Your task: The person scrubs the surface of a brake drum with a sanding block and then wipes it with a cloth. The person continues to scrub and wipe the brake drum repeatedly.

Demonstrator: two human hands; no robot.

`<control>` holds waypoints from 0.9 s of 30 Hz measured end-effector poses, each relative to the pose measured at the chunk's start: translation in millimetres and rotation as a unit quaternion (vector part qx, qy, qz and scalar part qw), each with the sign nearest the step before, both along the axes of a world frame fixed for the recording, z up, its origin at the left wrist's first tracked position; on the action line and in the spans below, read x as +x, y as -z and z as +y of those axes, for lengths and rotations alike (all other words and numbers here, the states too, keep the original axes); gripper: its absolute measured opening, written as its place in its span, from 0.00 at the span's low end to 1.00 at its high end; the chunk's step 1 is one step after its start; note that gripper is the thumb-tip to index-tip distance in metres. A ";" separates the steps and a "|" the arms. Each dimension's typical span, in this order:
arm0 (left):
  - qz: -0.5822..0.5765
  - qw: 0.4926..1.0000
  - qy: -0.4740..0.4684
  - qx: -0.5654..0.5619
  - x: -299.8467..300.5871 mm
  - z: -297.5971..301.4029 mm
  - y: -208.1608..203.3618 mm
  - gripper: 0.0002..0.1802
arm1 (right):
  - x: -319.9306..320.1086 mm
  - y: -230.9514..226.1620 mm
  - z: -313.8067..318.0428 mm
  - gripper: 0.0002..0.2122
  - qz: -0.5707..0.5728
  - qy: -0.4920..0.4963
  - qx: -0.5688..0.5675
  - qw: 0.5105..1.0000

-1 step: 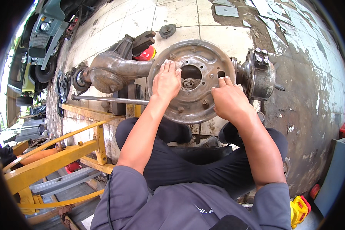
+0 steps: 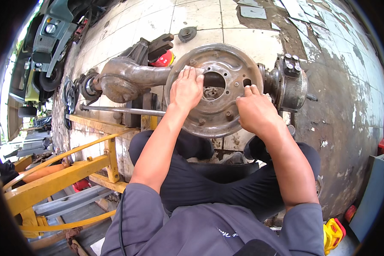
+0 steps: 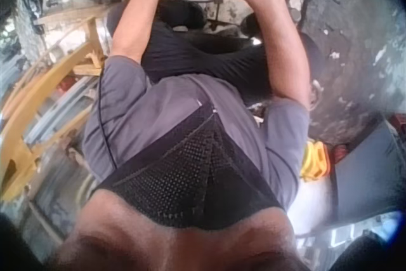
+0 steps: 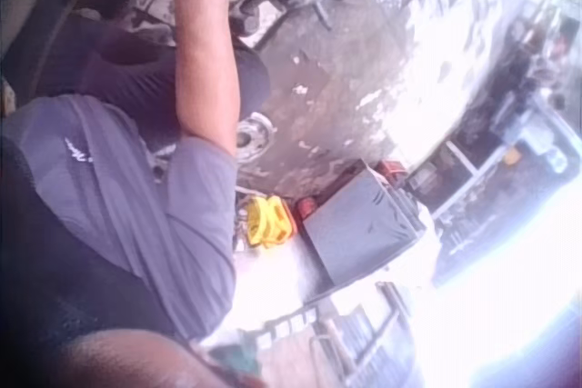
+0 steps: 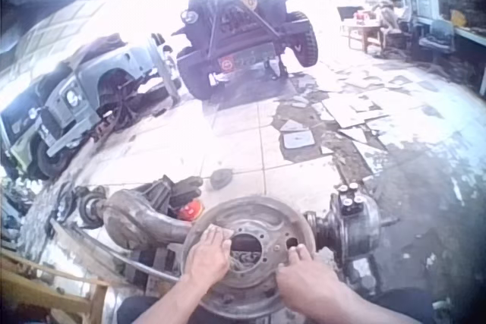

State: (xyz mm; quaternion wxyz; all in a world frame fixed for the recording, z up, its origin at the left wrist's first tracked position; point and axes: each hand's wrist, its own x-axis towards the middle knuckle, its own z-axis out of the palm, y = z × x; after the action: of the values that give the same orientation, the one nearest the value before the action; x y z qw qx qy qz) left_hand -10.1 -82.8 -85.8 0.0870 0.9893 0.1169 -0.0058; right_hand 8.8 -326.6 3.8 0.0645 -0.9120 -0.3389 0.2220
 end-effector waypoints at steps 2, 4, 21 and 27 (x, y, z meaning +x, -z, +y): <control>0.021 0.999 -0.026 0.005 9.7 -10.7 -13.0 0.42 | 2.0 -6.4 0.9 0.14 0.014 0.003 -0.016 1.000; 0.027 0.998 -0.046 0.014 11.2 -17.5 -14.5 0.48 | 1.6 -2.4 0.0 0.14 0.010 0.007 -0.006 1.000; 0.100 0.988 -0.108 0.051 25.3 -28.6 -28.8 0.55 | 4.9 -4.6 3.5 0.14 0.004 0.004 -0.005 1.000; 0.139 0.982 -0.094 0.089 16.5 -35.0 -42.8 0.54 | 5.3 3.1 -0.7 0.14 -0.008 0.011 0.012 1.000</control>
State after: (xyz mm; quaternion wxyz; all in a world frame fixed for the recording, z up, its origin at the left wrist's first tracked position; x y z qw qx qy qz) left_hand 6.3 -117.8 -43.1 -0.0181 0.9673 0.2200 -0.1250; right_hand 14.1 -327.3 0.7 0.0753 -0.9164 -0.3323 0.2100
